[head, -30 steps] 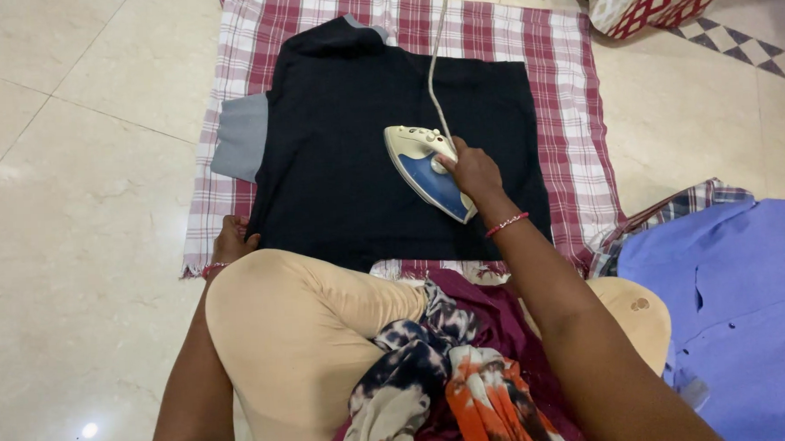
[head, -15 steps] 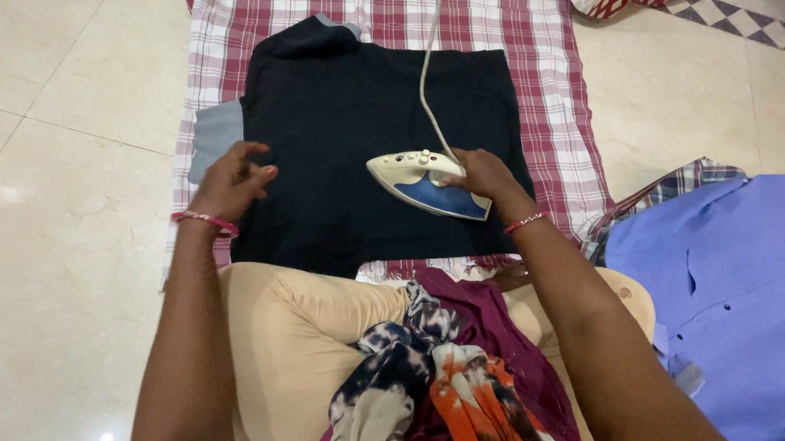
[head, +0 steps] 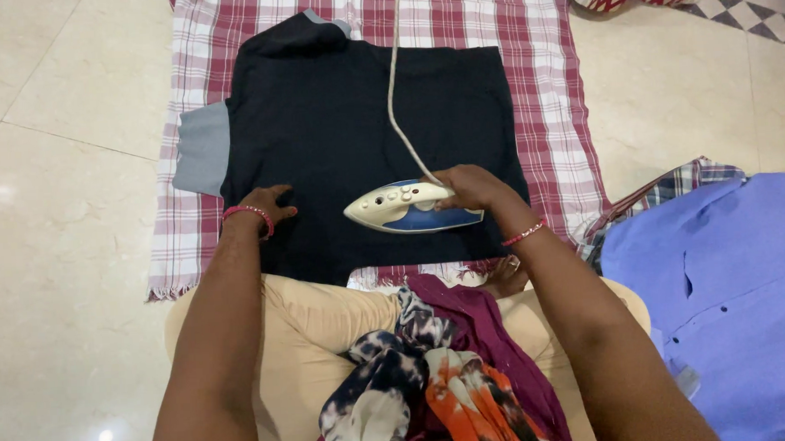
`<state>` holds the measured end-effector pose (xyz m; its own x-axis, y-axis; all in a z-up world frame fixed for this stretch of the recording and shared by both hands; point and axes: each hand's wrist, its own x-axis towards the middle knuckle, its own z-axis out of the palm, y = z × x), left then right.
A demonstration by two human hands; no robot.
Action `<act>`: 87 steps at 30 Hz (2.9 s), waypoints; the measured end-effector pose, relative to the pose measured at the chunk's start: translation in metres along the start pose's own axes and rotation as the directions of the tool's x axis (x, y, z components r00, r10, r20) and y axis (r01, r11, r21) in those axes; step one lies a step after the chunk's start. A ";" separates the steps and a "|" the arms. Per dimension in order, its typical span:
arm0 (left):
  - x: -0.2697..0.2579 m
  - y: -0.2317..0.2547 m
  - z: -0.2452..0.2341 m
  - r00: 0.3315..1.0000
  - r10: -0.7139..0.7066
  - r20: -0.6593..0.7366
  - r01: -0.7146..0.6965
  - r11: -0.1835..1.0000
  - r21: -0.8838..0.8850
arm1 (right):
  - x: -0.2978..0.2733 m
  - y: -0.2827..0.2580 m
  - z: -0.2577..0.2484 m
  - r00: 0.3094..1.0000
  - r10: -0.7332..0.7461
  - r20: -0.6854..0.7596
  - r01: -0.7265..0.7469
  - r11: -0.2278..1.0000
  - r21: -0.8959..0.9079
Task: The person irons a black shirt laid on a checkered cloth on the floor. They use a handheld iron to smooth the fabric, periodically lifting and repositioning the shirt to cover different areas.
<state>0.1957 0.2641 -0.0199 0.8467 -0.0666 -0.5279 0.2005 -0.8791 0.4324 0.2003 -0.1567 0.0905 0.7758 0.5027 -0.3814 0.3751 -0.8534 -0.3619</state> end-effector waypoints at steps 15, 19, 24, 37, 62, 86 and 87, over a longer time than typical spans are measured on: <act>0.027 -0.028 -0.014 0.997 -0.071 0.036 0.071 0.997 0.011 | -0.002 -0.012 0.000 0.991 0.115 -0.072 -0.117 0.993 -0.020; 0.027 -0.027 -0.026 0.998 -0.061 -0.029 0.060 0.998 -0.009 | 0.011 -0.029 0.000 0.974 0.139 -0.178 -0.140 0.990 0.007; 0.025 -0.027 -0.037 0.990 -0.116 -0.087 0.111 0.992 -0.059 | 0.030 -0.052 -0.008 0.973 0.112 -0.200 -0.112 0.994 0.013; 0.034 -0.025 -0.061 0.890 -0.388 -0.239 0.377 0.922 -0.092 | 0.113 -0.127 -0.020 0.979 0.036 -0.200 -0.043 0.999 -0.028; 0.055 -0.013 -0.040 0.827 -0.202 -0.524 0.214 0.976 -0.039 | 0.206 -0.143 -0.025 0.895 0.260 -0.362 -0.266 0.963 0.033; 0.051 0.024 -0.035 0.987 -0.144 -0.066 0.155 0.969 0.195 | 0.255 -0.119 -0.040 0.805 0.371 -0.464 -0.398 0.916 0.041; 0.048 0.024 -0.037 0.986 -0.160 -0.041 0.165 0.967 0.196 | 0.251 -0.116 -0.040 0.803 0.365 -0.471 -0.393 0.918 0.041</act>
<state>0.2596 0.2568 -0.0080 0.8234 0.0942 -0.5596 0.2369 -0.9531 0.1882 0.3719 0.0631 0.0710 0.9989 0.0272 -0.0374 0.0184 -0.9759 -0.2176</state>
